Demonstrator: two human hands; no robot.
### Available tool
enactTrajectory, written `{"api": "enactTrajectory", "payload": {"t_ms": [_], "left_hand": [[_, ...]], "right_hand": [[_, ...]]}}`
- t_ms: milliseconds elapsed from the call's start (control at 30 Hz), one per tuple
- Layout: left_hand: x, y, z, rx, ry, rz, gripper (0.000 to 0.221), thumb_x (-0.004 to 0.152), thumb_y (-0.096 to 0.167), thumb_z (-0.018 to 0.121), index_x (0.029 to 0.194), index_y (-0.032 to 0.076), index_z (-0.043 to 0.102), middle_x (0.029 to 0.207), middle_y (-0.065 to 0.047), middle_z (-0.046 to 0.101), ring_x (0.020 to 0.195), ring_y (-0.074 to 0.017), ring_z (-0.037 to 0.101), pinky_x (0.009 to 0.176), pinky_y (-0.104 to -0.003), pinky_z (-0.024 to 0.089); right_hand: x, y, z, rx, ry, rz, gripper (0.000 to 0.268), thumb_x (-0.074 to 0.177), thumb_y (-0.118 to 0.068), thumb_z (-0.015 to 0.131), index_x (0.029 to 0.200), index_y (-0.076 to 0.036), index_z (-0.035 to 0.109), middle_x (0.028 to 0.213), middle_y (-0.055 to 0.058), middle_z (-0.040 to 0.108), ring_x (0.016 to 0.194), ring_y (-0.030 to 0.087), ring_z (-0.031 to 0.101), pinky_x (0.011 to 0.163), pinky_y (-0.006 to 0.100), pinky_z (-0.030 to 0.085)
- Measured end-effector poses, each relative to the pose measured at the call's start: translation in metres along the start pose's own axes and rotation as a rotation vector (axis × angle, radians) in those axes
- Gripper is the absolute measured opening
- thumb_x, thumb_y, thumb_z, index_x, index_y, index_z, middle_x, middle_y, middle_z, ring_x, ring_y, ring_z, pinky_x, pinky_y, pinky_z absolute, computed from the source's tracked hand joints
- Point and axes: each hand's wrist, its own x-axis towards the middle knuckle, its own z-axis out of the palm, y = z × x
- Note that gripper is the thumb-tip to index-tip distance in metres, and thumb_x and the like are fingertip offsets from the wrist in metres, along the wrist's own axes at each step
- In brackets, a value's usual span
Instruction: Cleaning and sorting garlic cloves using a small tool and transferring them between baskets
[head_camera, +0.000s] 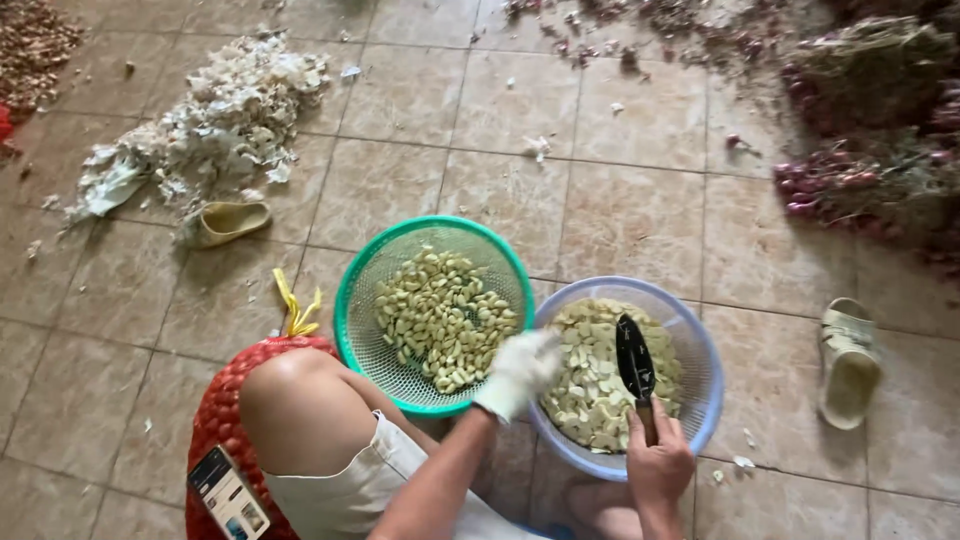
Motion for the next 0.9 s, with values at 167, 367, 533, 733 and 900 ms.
{"api": "enactTrajectory", "payload": {"t_ms": [167, 367, 533, 733, 900], "left_hand": [[0.029, -0.138, -0.066, 0.487, -0.011, -0.565, 0.044, 0.095, 0.043, 0.049, 0.126, 0.025, 0.075, 0.124, 0.000, 0.074, 0.108, -0.0272, 0.072, 0.093, -0.041, 0.053], [0.012, -0.147, -0.071, 0.434, -0.297, -0.673, 0.047, 0.093, 0.030, 0.057, 0.139, 0.027, 0.064, 0.141, 0.000, 0.065, 0.126, -0.0287, 0.063, 0.109, -0.038, 0.047], [0.031, -0.144, -0.041, 0.494, -0.280, -0.477, 0.036, 0.095, 0.033, 0.057, 0.126, 0.018, 0.064, 0.126, -0.012, 0.067, 0.110, -0.0393, 0.067, 0.094, -0.052, 0.054], [0.043, -0.161, -0.018, 0.583, -0.431, -0.431, 0.033, 0.092, 0.017, 0.045, 0.114, 0.012, 0.069, 0.112, -0.019, 0.073, 0.103, -0.0439, 0.070, 0.091, -0.055, 0.055], [0.032, -0.140, -0.051, 0.386, -0.425, -0.627, 0.036, 0.082, 0.019, 0.052, 0.110, 0.019, 0.075, 0.113, -0.015, 0.075, 0.107, -0.0397, 0.070, 0.094, -0.047, 0.056]], "right_hand": [[0.004, -0.010, -0.002, 0.051, -0.010, 0.039, 0.051, 0.088, -0.038, 0.079, 0.135, -0.018, 0.074, 0.104, 0.006, 0.073, 0.088, 0.032, 0.070, 0.075, 0.046, 0.054], [0.007, -0.023, -0.006, 0.084, -0.062, 0.029, 0.052, 0.089, -0.037, 0.078, 0.136, -0.016, 0.073, 0.101, 0.008, 0.073, 0.088, 0.033, 0.069, 0.076, 0.047, 0.054], [0.006, -0.026, -0.006, 0.111, -0.058, 0.034, 0.052, 0.087, -0.034, 0.079, 0.136, -0.017, 0.072, 0.098, 0.008, 0.072, 0.087, 0.031, 0.070, 0.076, 0.045, 0.053], [0.006, -0.024, -0.007, 0.121, -0.139, 0.131, 0.054, 0.087, -0.036, 0.077, 0.138, -0.019, 0.071, 0.098, 0.006, 0.074, 0.085, 0.028, 0.071, 0.072, 0.044, 0.055], [0.012, -0.040, -0.015, 0.250, -0.127, 0.167, 0.054, 0.084, -0.031, 0.080, 0.134, -0.013, 0.072, 0.113, 0.012, 0.076, 0.101, 0.029, 0.071, 0.087, 0.041, 0.055]]}}
